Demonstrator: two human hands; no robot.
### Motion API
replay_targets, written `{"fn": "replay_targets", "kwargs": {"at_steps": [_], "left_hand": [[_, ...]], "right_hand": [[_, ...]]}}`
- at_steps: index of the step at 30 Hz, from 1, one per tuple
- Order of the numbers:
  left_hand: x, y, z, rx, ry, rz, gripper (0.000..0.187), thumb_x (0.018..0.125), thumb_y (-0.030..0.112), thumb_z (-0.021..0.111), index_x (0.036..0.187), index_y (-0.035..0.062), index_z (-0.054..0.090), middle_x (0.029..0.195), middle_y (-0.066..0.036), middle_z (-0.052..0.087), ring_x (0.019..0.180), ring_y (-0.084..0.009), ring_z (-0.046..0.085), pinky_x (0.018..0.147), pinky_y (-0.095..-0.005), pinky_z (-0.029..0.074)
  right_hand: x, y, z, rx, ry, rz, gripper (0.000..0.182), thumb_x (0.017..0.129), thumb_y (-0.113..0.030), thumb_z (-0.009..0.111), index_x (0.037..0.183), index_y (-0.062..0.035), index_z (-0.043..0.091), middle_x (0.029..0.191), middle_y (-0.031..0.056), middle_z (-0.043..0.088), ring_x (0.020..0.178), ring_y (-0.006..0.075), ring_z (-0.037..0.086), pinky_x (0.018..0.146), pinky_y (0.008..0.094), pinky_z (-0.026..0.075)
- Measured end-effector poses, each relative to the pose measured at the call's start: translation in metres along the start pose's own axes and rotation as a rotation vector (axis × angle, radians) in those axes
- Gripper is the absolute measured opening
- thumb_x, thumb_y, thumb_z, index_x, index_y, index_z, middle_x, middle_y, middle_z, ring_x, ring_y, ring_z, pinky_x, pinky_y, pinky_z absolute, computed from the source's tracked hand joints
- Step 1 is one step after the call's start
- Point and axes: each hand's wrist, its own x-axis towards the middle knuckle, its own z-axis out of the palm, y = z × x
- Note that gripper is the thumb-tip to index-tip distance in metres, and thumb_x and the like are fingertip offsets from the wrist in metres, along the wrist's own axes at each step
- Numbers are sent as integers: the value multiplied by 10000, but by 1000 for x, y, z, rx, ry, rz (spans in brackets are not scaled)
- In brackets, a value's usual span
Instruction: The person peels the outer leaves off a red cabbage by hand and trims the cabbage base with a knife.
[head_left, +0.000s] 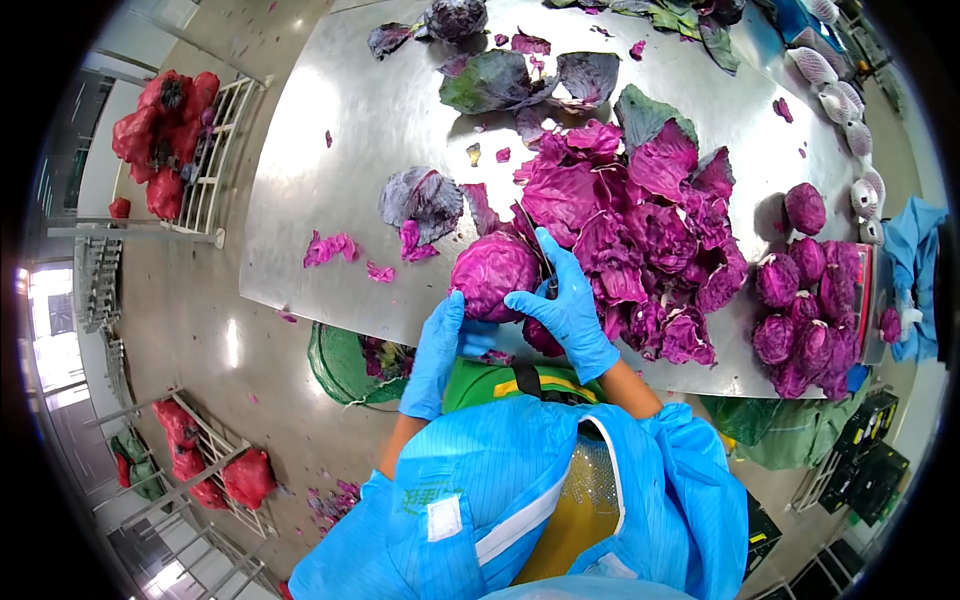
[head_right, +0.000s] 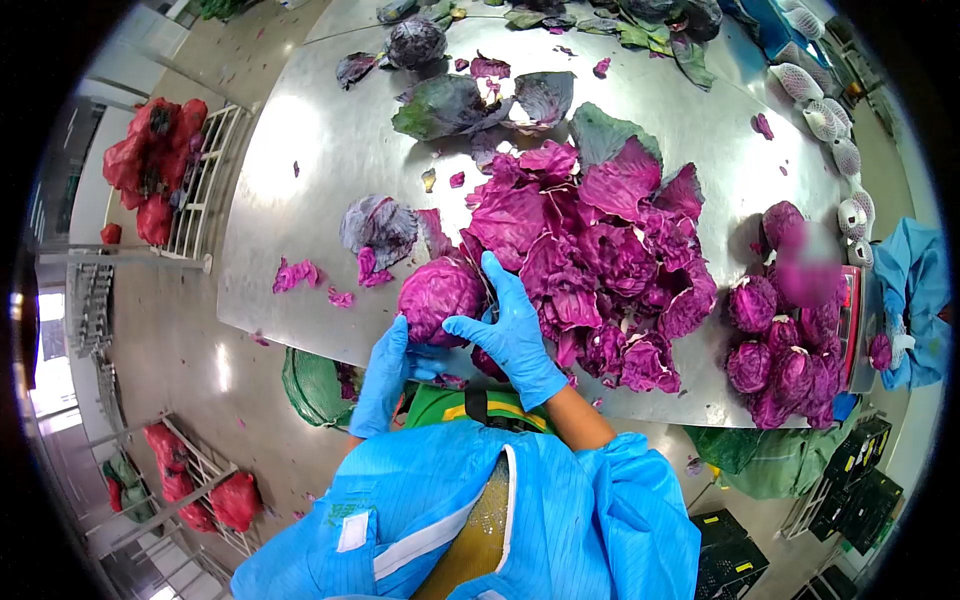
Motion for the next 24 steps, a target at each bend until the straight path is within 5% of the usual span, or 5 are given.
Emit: {"fn": "replay_targets", "kwargs": {"at_steps": [5,10,13,17,24], "left_hand": [[5,-41,17,-241,112,252,530,1013,484,422,1117,-27,514,821,-201,684,643,-274,707,564,-359,590],[13,-58,25,-284,177,283,336,986,225,512,1238,3,495,811,-177,693,667,-321,700,608,-392,583],[-1,-25,6,821,356,362,476,913,141,576,1353,9,449,935,-171,692,730,-337,691,671,-406,573],[-15,45,-20,959,399,842,690,803,97,677,1437,73,406,1353,-200,500,1184,-353,525,1011,-416,442],[5,57,16,773,-18,612,1049,618,363,908,1455,72,347,1435,-168,426,1344,-287,412,1108,-407,358]], "right_hand": [[0,2,1,-68,30,-73,1037,680,-396,870,1476,-5,334,1394,187,452,1302,289,449,1100,367,355],[0,3,2,-5,56,-67,1034,680,-414,867,1471,-3,342,1394,183,457,1304,279,454,1095,361,367],[0,5,0,5,26,-52,1035,685,-446,856,1472,-7,346,1397,170,466,1269,256,483,1045,338,407],[0,3,-11,-20,-33,-126,843,768,-402,806,1452,-90,425,1326,117,535,1169,218,548,949,309,457],[11,19,-14,-147,37,-326,464,875,-152,673,1325,-114,567,1195,127,610,1085,275,613,902,344,503]]}}
